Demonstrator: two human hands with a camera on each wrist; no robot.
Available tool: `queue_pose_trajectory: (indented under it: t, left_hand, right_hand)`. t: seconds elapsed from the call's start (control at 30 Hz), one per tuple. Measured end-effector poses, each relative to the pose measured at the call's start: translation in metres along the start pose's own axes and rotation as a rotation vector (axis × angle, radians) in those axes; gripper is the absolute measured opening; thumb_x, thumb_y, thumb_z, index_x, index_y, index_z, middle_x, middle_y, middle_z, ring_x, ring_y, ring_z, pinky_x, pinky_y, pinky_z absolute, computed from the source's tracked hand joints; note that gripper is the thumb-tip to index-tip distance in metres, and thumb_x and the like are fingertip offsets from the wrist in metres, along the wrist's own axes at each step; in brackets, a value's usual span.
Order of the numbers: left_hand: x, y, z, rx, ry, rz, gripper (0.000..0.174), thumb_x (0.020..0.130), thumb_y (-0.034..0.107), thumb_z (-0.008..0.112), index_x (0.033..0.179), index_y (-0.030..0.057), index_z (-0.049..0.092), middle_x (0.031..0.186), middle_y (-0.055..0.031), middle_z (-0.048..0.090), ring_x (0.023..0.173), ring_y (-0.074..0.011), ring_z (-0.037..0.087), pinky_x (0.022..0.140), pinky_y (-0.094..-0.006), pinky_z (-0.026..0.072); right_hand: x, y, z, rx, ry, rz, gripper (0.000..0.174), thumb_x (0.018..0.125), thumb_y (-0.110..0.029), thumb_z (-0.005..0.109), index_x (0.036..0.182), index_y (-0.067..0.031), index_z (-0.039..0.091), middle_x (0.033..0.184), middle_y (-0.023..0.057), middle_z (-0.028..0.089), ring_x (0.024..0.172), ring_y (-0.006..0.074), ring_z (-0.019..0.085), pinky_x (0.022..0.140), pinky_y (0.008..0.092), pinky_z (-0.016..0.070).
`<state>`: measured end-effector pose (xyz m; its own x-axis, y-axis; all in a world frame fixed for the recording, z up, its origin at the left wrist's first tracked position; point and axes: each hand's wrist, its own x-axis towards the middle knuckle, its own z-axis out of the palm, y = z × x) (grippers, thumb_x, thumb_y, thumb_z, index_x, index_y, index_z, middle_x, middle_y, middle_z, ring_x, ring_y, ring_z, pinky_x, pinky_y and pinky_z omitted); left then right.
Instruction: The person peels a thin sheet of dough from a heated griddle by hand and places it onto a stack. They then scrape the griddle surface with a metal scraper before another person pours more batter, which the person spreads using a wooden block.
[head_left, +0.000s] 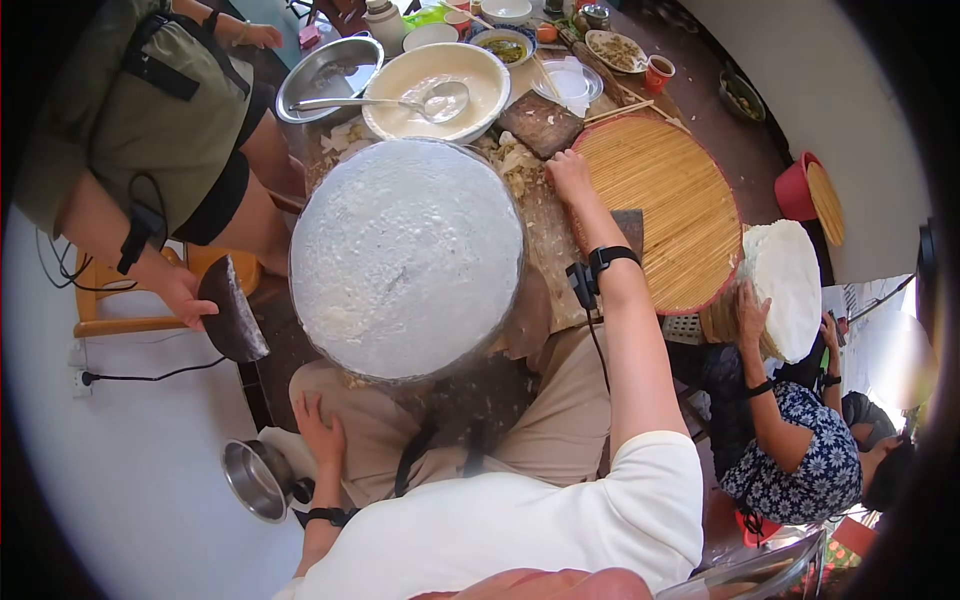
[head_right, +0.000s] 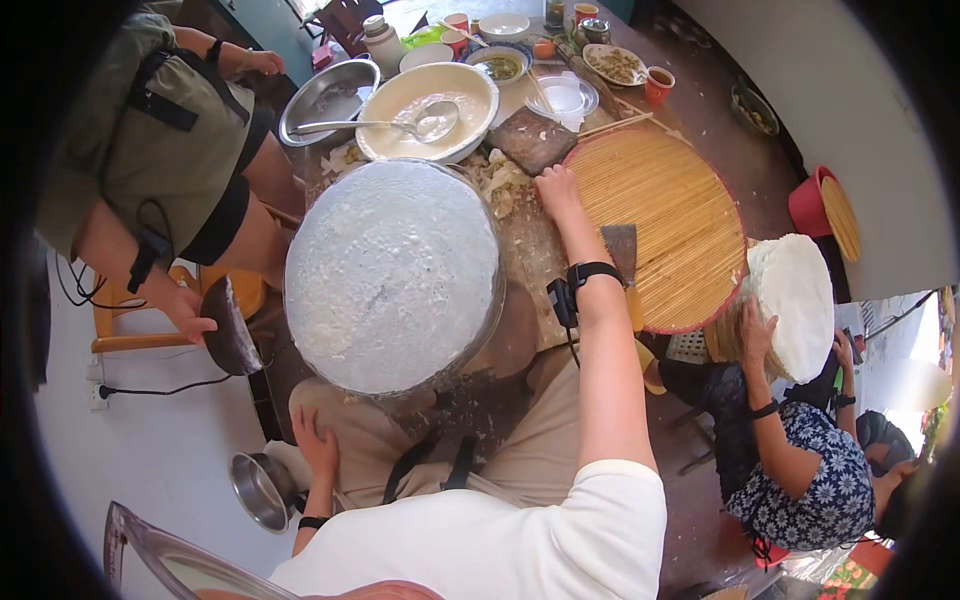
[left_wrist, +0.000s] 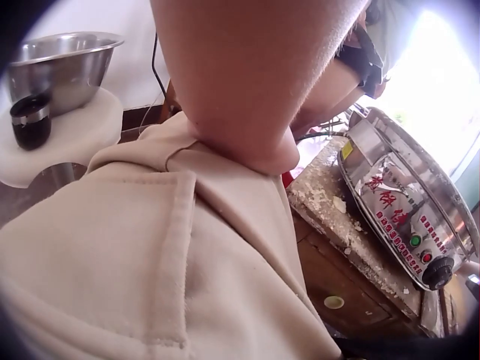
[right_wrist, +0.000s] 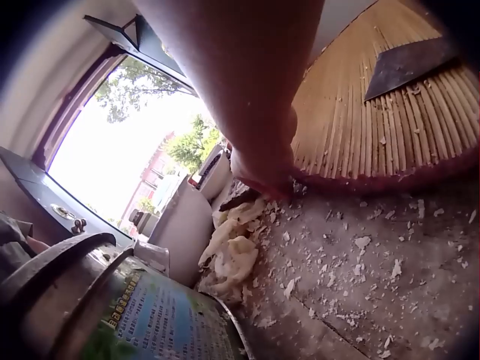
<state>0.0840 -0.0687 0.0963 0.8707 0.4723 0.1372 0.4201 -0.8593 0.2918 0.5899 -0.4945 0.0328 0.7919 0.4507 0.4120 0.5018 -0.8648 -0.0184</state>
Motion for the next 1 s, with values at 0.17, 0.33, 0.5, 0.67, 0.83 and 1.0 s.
queue_pose_trajectory:
  t: [0.17, 0.33, 0.5, 0.67, 0.83, 1.0]
  left_hand:
    - [0.003, -0.004, 0.005, -0.001, 0.018, 0.015, 0.050, 0.071, 0.012, 0.062, 0.120, 0.0089, 0.053, 0.138, -0.0199, 0.039, 0.129, -0.0415, 0.032, 0.107, -0.0478, 0.0260]
    - [0.002, -0.014, 0.013, 0.021, 0.049, -0.001, 0.050, 0.071, 0.014, 0.063, 0.120, 0.0095, 0.054, 0.138, -0.0188, 0.039, 0.131, -0.0393, 0.031, 0.107, -0.0478, 0.0257]
    - [-0.008, -0.013, 0.015, 0.039, 0.082, 0.021, 0.049, 0.072, 0.014, 0.063, 0.119, 0.0100, 0.054, 0.138, -0.0174, 0.039, 0.132, -0.0380, 0.029, 0.108, -0.0463, 0.0252]
    - [-0.015, -0.023, 0.018, 0.029, 0.095, 0.077, 0.048, 0.073, 0.014, 0.062, 0.119, 0.0098, 0.054, 0.138, -0.0171, 0.039, 0.132, -0.0370, 0.029, 0.108, -0.0455, 0.0255]
    - [-0.021, -0.029, 0.016, -0.007, 0.058, 0.061, 0.046, 0.074, 0.015, 0.062, 0.120, 0.0098, 0.054, 0.139, -0.0172, 0.039, 0.132, -0.0361, 0.030, 0.107, -0.0462, 0.0263]
    - [-0.029, -0.045, 0.017, -0.056, 0.066, 0.073, 0.046, 0.076, 0.016, 0.061, 0.121, 0.0100, 0.054, 0.138, -0.0177, 0.039, 0.131, -0.0369, 0.030, 0.106, -0.0465, 0.0270]
  right_hand:
    - [-0.011, 0.005, 0.004, 0.101, 0.053, 0.059, 0.004, 0.069, -0.015, 0.066, 0.068, -0.0133, 0.063, 0.076, 0.0081, 0.060, 0.081, 0.0271, 0.057, 0.071, 0.0404, 0.0454]
    - [-0.049, -0.017, -0.061, 0.869, 0.091, 0.617, 0.006, 0.078, -0.009, 0.068, 0.081, -0.0065, 0.063, 0.078, 0.0021, 0.060, 0.075, 0.0136, 0.056, 0.068, 0.0283, 0.0441]
    - [-0.106, -0.128, -0.271, 1.807, 0.529, 0.503, 0.009, 0.084, -0.002, 0.061, 0.087, -0.0068, 0.053, 0.083, -0.0016, 0.048, 0.079, 0.0057, 0.045, 0.073, 0.0193, 0.0362]
    - [-0.182, -0.250, -0.431, 1.754, 0.740, -0.245, 0.016, 0.073, -0.015, 0.073, 0.074, -0.0169, 0.058, 0.079, -0.0028, 0.047, 0.078, 0.0170, 0.045, 0.077, 0.0343, 0.0375]
    - [-0.216, -0.297, -0.471, 1.836, 0.571, -0.442, 0.017, 0.075, -0.014, 0.076, 0.083, -0.0235, 0.065, 0.083, -0.0078, 0.053, 0.078, 0.0125, 0.045, 0.078, 0.0313, 0.0406]
    - [-0.208, -0.306, -0.481, 1.914, 0.398, -0.706, 0.015, 0.076, -0.007, 0.072, 0.085, -0.0170, 0.065, 0.086, -0.0035, 0.054, 0.082, 0.0145, 0.048, 0.081, 0.0327, 0.0416]
